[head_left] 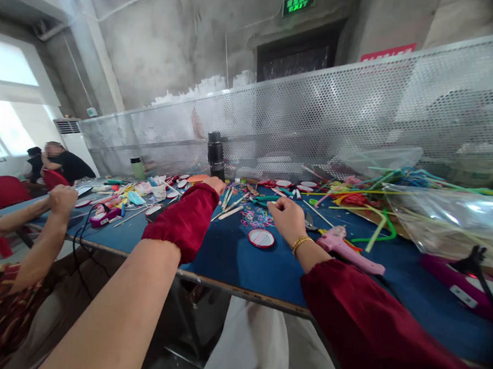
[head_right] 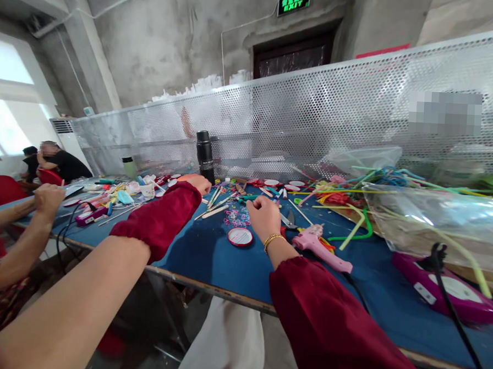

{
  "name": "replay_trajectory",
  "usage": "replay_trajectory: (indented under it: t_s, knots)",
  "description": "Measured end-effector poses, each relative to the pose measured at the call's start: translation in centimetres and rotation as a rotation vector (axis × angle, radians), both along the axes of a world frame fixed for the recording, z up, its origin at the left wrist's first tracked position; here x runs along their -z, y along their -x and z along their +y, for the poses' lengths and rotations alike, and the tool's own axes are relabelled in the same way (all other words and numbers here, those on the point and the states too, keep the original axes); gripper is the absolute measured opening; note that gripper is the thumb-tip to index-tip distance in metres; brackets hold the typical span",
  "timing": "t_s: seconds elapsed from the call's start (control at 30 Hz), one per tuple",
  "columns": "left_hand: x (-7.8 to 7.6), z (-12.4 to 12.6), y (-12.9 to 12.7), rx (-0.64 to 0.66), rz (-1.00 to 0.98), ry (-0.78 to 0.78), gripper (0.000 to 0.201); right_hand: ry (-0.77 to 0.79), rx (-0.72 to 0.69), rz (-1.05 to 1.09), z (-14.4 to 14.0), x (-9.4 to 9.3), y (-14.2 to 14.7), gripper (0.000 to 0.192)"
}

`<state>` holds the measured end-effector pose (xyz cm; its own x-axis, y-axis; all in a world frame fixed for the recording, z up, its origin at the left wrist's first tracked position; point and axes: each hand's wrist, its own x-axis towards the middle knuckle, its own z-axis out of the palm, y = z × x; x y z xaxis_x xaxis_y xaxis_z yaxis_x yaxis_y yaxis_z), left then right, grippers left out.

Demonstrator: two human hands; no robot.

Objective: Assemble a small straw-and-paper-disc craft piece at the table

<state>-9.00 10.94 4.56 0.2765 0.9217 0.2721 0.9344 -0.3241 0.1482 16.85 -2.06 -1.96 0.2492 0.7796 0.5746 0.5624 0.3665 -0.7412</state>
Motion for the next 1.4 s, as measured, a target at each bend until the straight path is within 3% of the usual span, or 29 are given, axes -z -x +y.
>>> replay_trajectory:
  t_s: [0.13, 0.27, 0.4, 0.63, 0.73, 0.9, 1.0, 1.07, 1.13, 1.3, 1.4]
  knots:
    - [-0.6, 0.8, -2.0, -0.069, -0.220, -0.134, 0.016, -0.016, 0.014, -0.012, 0.1, 0.0, -0.1, 0.038]
    - [2.2, 0.6, -5.0, -0.163, -0.366, -0.115, 0.014, -0.011, 0.027, -0.012, -0.1, -0.1, -0.3, 0.038]
    - [4.5, -0.2, -4.9, -0.275, -0.388, -0.102, 0.007, -0.024, 0.017, 0.015, -0.4, -0.3, -0.2, 0.039]
    - [3.0, -1.5, -0.7, -0.421, -0.348, -0.124, 0.018, -0.013, 0.027, 0.008, -0.7, -0.7, 0.2, 0.037]
    - [2.4, -2.7, -0.4, -0.434, -0.402, -0.129, 0.011, 0.004, 0.024, 0.013, -0.6, -0.6, 0.0, 0.037]
    - [1.8, -5.0, -4.4, -0.274, -0.749, -0.081, 0.007, -0.020, 0.013, 0.030, 0.3, 0.1, -0.3, 0.033]
    - [2.3, -6.9, -7.9, 0.038, -1.353, 0.170, 0.005, 0.046, -0.069, 0.197, 0.7, 0.5, -0.1, 0.026]
    - [3.1, -8.3, -9.5, 0.173, -1.494, 0.300, 0.011, 0.132, -0.186, 0.317, 1.0, 0.7, 0.1, 0.032]
    - [4.1, -9.5, -10.2, 0.201, -1.443, 0.362, 0.015, 0.144, -0.231, 0.348, 1.3, 0.9, 0.2, 0.030]
    - [5.6, -10.7, -9.8, 0.289, -0.970, 0.551, 0.019, -0.007, -0.056, 0.244, 1.6, 1.0, -0.4, 0.028]
    - [5.6, -10.6, -9.5, 0.412, -0.835, 0.631, 0.022, 0.042, -0.177, 0.128, 1.4, 0.8, -0.4, 0.022]
